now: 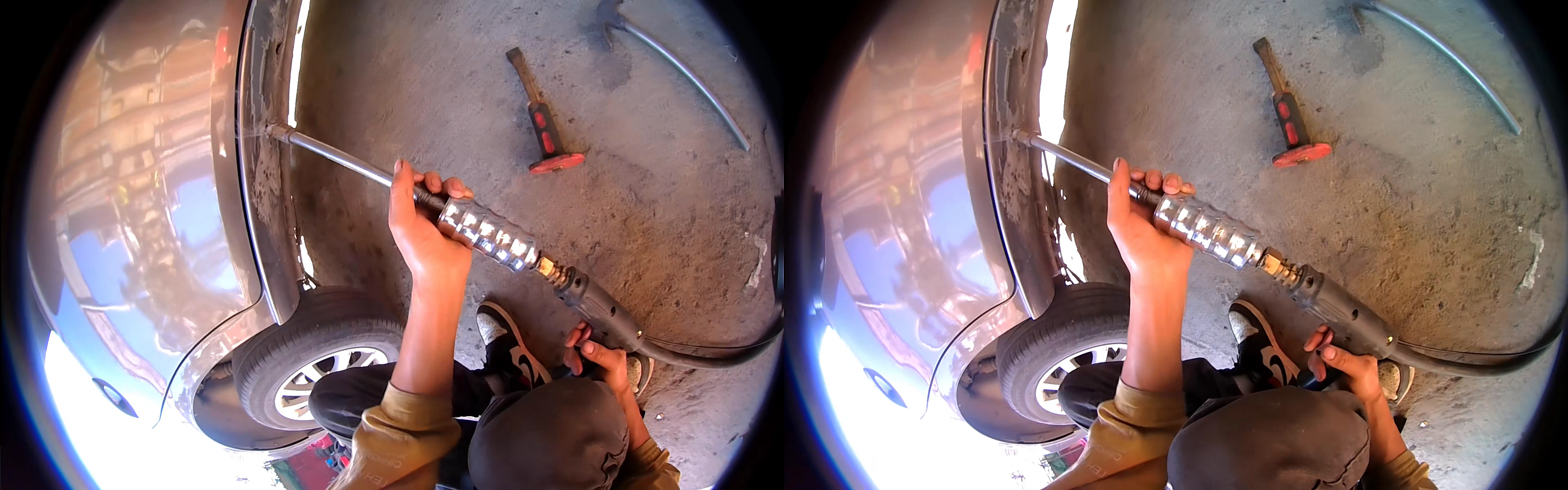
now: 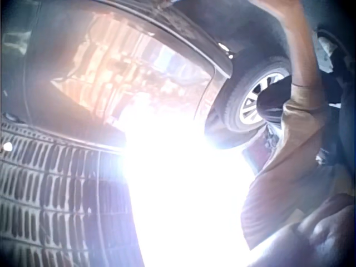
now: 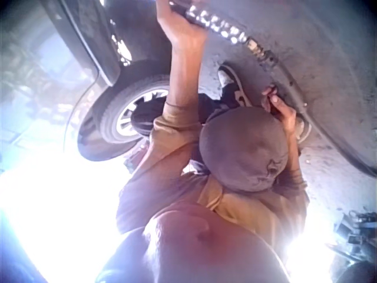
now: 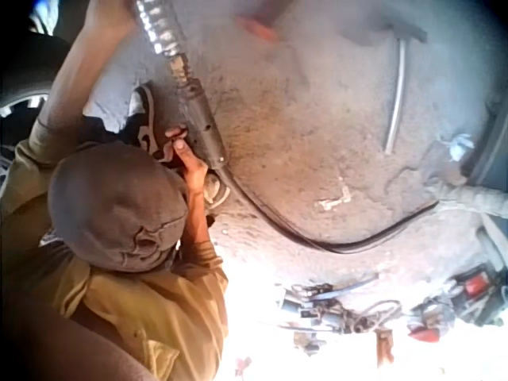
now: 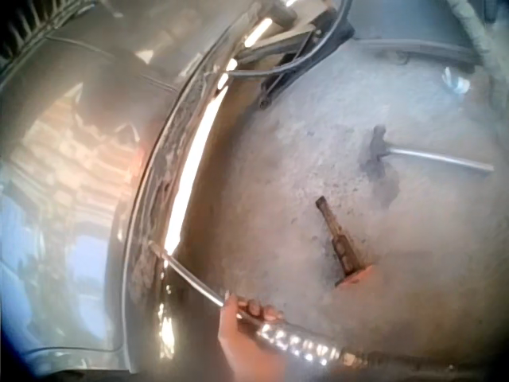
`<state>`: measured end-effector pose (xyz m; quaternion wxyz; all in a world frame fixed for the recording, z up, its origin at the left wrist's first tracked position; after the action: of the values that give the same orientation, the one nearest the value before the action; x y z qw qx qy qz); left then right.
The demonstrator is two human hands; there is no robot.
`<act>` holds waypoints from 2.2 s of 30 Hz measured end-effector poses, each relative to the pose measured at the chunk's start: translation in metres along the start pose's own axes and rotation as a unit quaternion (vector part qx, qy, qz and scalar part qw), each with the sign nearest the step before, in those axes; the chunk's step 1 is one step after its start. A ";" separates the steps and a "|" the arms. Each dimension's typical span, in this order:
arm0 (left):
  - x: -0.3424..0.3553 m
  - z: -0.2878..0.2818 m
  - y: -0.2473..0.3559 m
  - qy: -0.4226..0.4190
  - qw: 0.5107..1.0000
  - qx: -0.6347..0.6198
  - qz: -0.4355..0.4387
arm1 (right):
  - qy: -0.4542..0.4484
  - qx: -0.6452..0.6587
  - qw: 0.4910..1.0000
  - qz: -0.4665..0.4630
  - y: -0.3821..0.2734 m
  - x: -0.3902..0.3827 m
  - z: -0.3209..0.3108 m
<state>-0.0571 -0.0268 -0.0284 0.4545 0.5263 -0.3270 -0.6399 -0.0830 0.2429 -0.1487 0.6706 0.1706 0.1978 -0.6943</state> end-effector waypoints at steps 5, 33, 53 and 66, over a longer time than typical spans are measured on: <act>0.023 0.002 0.020 0.000 0.999 0.049 -0.001 | 0.028 -0.031 0.999 -0.002 -0.001 -0.003 0.007; 0.003 -0.006 -0.003 0.011 0.998 0.048 0.034 | 0.019 0.045 0.996 0.074 0.008 0.000 -0.001; 0.010 -0.003 -0.003 0.005 0.999 0.029 0.029 | 0.011 0.060 0.997 0.049 0.005 0.005 0.006; -0.003 0.000 0.001 0.006 0.999 0.028 0.032 | -0.009 0.004 1.000 0.030 0.011 0.000 -0.001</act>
<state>-0.0572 -0.0245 -0.0268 0.4617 0.5318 -0.3585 -0.6128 -0.0721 0.2432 -0.1501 0.6921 0.1726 0.1834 -0.6765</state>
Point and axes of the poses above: each hand's wrist, its own x-axis towards the middle knuckle, its own z-axis out of the palm, y = z × x, the point moved 1 cm from there along x, towards the middle knuckle, and after that the axes turned 3 degrees about x, right-handed, at the moved point
